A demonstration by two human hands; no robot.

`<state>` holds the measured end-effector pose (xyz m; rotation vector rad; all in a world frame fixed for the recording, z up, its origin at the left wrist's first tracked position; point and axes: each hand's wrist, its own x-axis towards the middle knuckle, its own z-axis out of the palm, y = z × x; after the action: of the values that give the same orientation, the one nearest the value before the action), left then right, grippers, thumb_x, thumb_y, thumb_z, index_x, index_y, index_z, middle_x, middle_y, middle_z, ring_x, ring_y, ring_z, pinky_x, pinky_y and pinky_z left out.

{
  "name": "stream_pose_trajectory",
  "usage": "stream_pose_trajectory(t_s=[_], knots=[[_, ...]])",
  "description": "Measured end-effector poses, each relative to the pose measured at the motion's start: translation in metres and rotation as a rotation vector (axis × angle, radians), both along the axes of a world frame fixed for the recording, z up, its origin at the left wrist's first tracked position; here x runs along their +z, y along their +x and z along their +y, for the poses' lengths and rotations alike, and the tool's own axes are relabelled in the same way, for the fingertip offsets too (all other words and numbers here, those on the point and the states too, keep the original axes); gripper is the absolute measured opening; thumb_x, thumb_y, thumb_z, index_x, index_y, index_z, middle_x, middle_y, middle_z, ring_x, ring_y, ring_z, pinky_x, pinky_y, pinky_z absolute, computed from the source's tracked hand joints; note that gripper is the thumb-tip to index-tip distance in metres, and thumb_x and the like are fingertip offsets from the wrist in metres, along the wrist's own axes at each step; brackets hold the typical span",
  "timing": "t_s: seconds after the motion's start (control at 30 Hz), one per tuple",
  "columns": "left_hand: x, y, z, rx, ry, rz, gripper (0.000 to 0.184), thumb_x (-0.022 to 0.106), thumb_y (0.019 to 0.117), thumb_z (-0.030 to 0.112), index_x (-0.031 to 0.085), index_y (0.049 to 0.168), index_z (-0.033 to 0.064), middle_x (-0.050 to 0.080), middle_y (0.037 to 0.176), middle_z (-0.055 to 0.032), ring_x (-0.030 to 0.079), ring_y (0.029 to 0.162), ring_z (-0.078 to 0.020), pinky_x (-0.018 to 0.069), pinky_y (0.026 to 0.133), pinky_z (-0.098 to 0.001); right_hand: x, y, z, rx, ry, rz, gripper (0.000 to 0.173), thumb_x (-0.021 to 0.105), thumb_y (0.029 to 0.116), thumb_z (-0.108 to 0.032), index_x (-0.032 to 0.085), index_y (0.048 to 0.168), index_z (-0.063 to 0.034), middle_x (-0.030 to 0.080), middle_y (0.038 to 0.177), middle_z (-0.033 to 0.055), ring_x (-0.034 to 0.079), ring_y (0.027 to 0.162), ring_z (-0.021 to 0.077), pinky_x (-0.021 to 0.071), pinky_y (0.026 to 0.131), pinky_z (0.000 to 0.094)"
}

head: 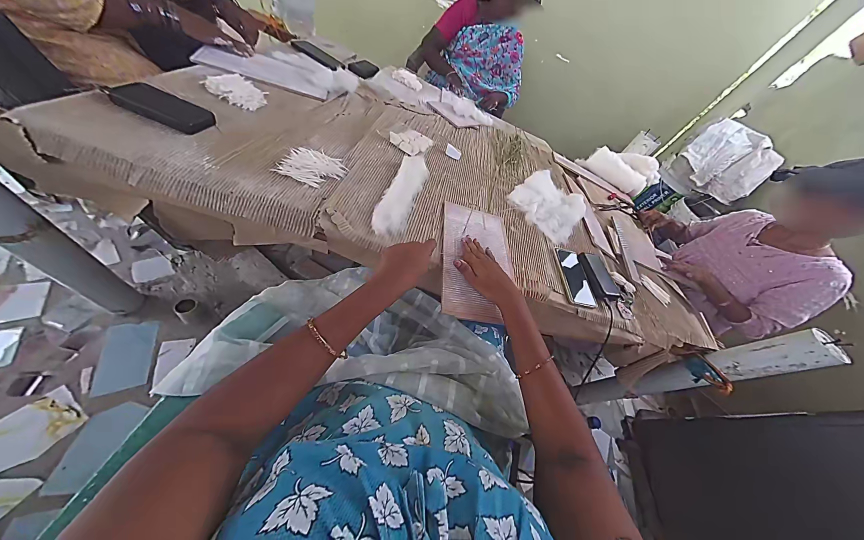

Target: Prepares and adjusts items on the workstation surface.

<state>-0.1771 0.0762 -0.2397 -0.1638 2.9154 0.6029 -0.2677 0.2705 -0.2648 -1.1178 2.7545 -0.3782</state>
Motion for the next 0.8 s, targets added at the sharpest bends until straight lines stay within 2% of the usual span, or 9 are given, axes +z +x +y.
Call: stream_pose_trajectory(t_s=[0.1, 0.27, 0.4, 0.5, 0.6, 0.67, 0.8], knots=[[0.003, 0.005, 0.004, -0.007, -0.02, -0.01, 0.038, 0.052, 0.104, 0.007, 0.055, 0.142, 0.0121, 0.069, 0.114, -0.0229, 0.068, 0.107, -0.0453, 0.0546, 0.081, -0.0637, 0.001, 0.011, 0.004, 0.0, 0.04, 0.022, 0.071, 0.032, 0.1101, -0.049, 0.029, 0.16, 0.0009, 0.024, 0.169, 0.0181, 0.018, 0.158, 0.0306, 0.0101, 0.128, 0.0548], [-0.001, 0.019, 0.011, -0.049, -0.029, 0.036, 0.028, 0.047, 0.1078, 0.013, 0.061, 0.131, 0.007, 0.069, 0.114, -0.0217, 0.068, 0.106, -0.043, 0.0546, 0.082, -0.0604, 0.006, 0.032, 0.016, 0.009, 0.127, 0.019, 0.074, 0.028, 0.1095, -0.053, 0.025, 0.162, -0.0013, 0.02, 0.17, 0.0161, 0.014, 0.159, 0.0279, 0.0043, 0.128, 0.054], [-0.003, 0.03, 0.015, -0.07, -0.016, -0.015, 0.03, 0.042, 0.111, 0.02, 0.06, 0.132, 0.0085, 0.07, 0.11, -0.0221, 0.069, 0.105, -0.044, 0.0546, 0.082, -0.062, 0.011, 0.048, 0.026, 0.023, 0.181, -0.009, 0.074, 0.023, 0.1092, -0.055, 0.026, 0.162, -0.004, 0.021, 0.171, 0.0125, 0.014, 0.159, 0.0243, 0.0009, 0.127, 0.0545], [-0.002, 0.036, 0.014, -0.078, 0.026, -0.033, 0.034, 0.04, 0.1118, 0.022, 0.058, 0.138, 0.0084, 0.069, 0.113, -0.0242, 0.068, 0.108, -0.0452, 0.0532, 0.087, -0.0633, 0.018, 0.06, 0.033, 0.03, 0.234, -0.035, 0.076, 0.019, 0.1086, -0.058, 0.023, 0.164, -0.0061, 0.02, 0.171, 0.0104, 0.012, 0.159, 0.021, -0.0029, 0.127, 0.0544], [-0.002, 0.04, 0.014, -0.095, 0.052, -0.032, 0.034, 0.04, 0.1122, 0.024, 0.059, 0.134, 0.0072, 0.069, 0.114, -0.0238, 0.067, 0.11, -0.0445, 0.053, 0.088, -0.0637, 0.021, 0.072, 0.041, 0.037, 0.27, -0.043, 0.077, 0.016, 0.1078, -0.06, 0.023, 0.164, -0.007, 0.02, 0.171, 0.009, 0.012, 0.16, 0.0209, -0.004, 0.127, 0.0552], [-0.002, 0.043, 0.014, -0.109, 0.056, -0.041, 0.032, 0.04, 0.1118, 0.023, 0.059, 0.133, 0.0073, 0.069, 0.112, -0.0233, 0.067, 0.109, -0.0443, 0.0531, 0.087, -0.0631, 0.024, 0.077, 0.046, 0.033, 0.25, -0.065, 0.076, 0.015, 0.1082, -0.058, 0.026, 0.163, -0.0076, 0.022, 0.171, 0.0085, 0.013, 0.159, 0.0221, -0.0043, 0.127, 0.0564], [-0.004, 0.044, 0.014, -0.118, 0.061, -0.037, 0.03, 0.04, 0.1117, 0.022, 0.059, 0.131, 0.0066, 0.069, 0.109, -0.0235, 0.068, 0.107, -0.0439, 0.0536, 0.085, -0.0627, 0.024, 0.077, 0.064, -0.032, 0.042, -0.034, 0.068, 0.018, 0.1104, -0.05, 0.034, 0.16, -0.0056, 0.029, 0.168, 0.0095, 0.017, 0.159, 0.0254, -0.0004, 0.127, 0.0566]])
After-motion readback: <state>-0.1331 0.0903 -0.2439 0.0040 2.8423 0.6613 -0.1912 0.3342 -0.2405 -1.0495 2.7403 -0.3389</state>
